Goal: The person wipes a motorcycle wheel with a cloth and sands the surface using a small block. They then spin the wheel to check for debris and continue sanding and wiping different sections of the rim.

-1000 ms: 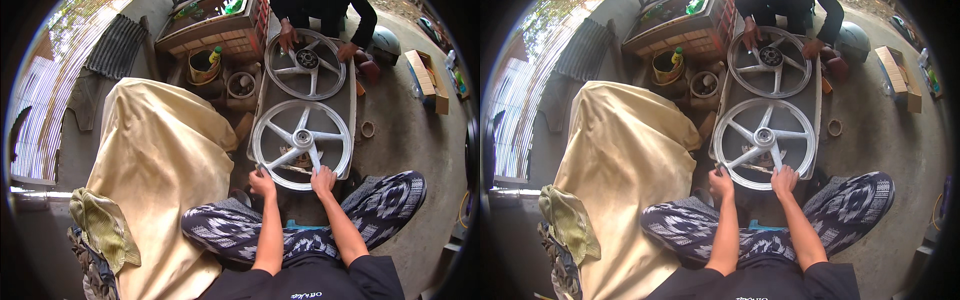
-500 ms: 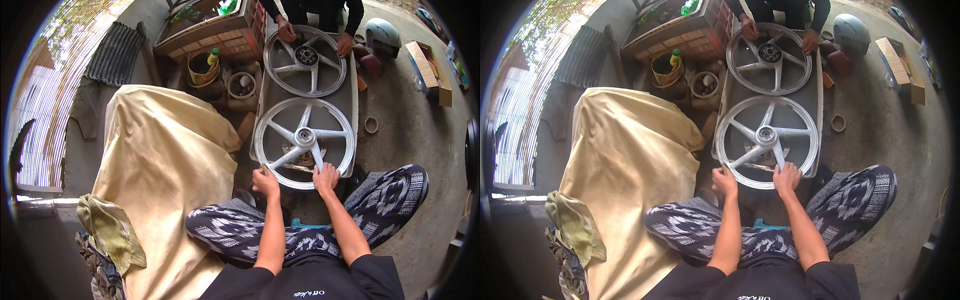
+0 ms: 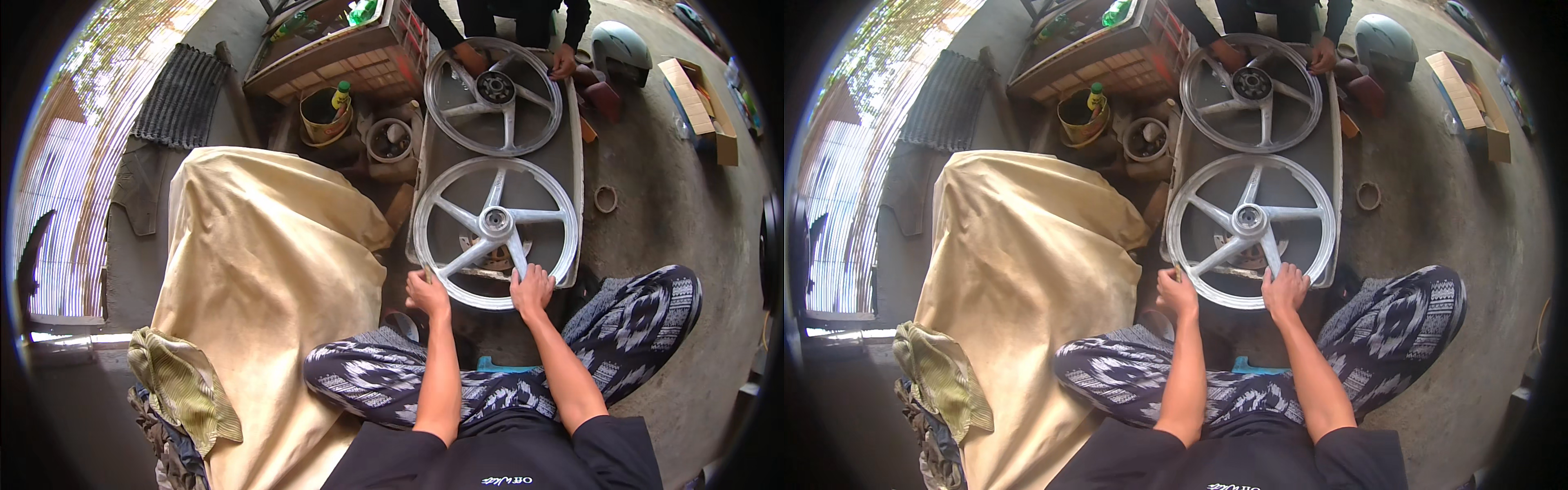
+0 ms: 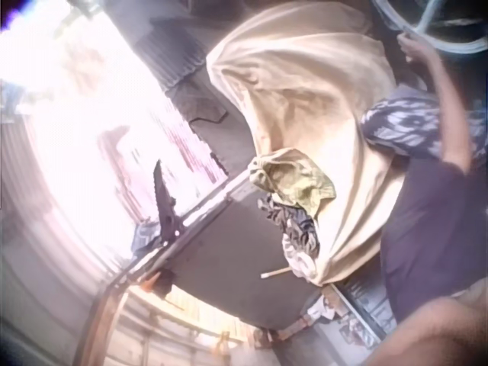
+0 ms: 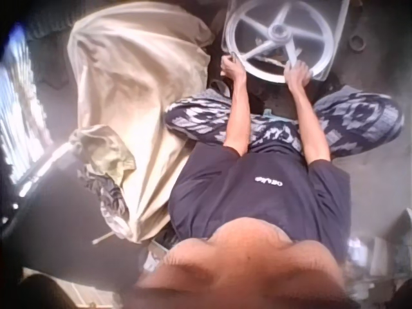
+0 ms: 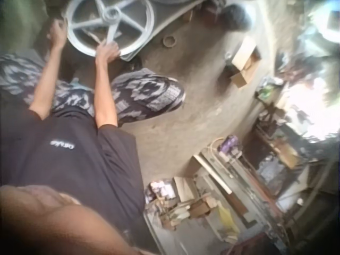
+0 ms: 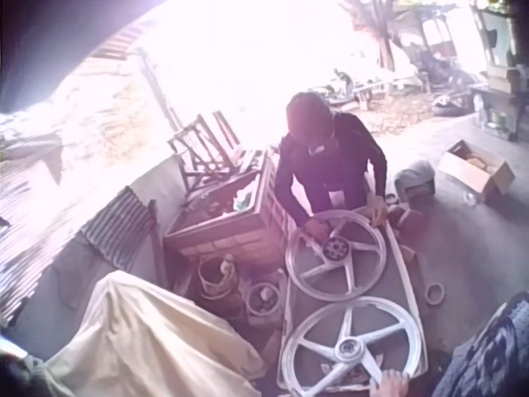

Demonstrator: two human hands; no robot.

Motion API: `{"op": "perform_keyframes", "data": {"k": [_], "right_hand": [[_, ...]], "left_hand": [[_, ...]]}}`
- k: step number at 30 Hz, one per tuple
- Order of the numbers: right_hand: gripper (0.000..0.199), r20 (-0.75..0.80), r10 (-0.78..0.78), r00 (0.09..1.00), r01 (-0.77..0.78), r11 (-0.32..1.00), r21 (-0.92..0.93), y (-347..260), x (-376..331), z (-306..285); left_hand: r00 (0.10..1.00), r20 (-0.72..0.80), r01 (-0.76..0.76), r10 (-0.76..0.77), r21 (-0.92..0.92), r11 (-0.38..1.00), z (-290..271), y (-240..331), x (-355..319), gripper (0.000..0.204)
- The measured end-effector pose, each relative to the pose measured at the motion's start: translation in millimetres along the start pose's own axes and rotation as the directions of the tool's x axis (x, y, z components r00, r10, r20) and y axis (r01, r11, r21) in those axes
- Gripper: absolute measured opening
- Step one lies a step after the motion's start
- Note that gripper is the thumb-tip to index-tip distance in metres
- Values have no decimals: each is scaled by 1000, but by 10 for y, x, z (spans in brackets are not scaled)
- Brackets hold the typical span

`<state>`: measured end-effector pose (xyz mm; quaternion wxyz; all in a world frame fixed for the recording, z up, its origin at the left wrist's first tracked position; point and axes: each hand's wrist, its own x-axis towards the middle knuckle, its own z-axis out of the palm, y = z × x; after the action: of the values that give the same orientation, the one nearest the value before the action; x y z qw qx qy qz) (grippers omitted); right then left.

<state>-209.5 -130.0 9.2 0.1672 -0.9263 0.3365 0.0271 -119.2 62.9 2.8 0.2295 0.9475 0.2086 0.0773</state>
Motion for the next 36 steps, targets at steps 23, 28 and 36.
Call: {"op": "perform_keyframes", "data": {"k": [23, 28, 36], "right_hand": [[36, -1, 7, 1000, -7, 999, 31, -72, 12, 12], [35, 19, 11, 1000, -12, 999, 46, -99, 24, -1], [34, -14, 0, 1000, 0, 999, 38, -119, -8, -4]], "left_hand": [[999, 17, -49, 48, 109, 993, 46, 74, 425, 41], [981, -15, -186, 194, 230, 955, 28, 224, 661, 50], [944, -91, -268, 316, 341, 901, 88, 324, 647, 52]]}}
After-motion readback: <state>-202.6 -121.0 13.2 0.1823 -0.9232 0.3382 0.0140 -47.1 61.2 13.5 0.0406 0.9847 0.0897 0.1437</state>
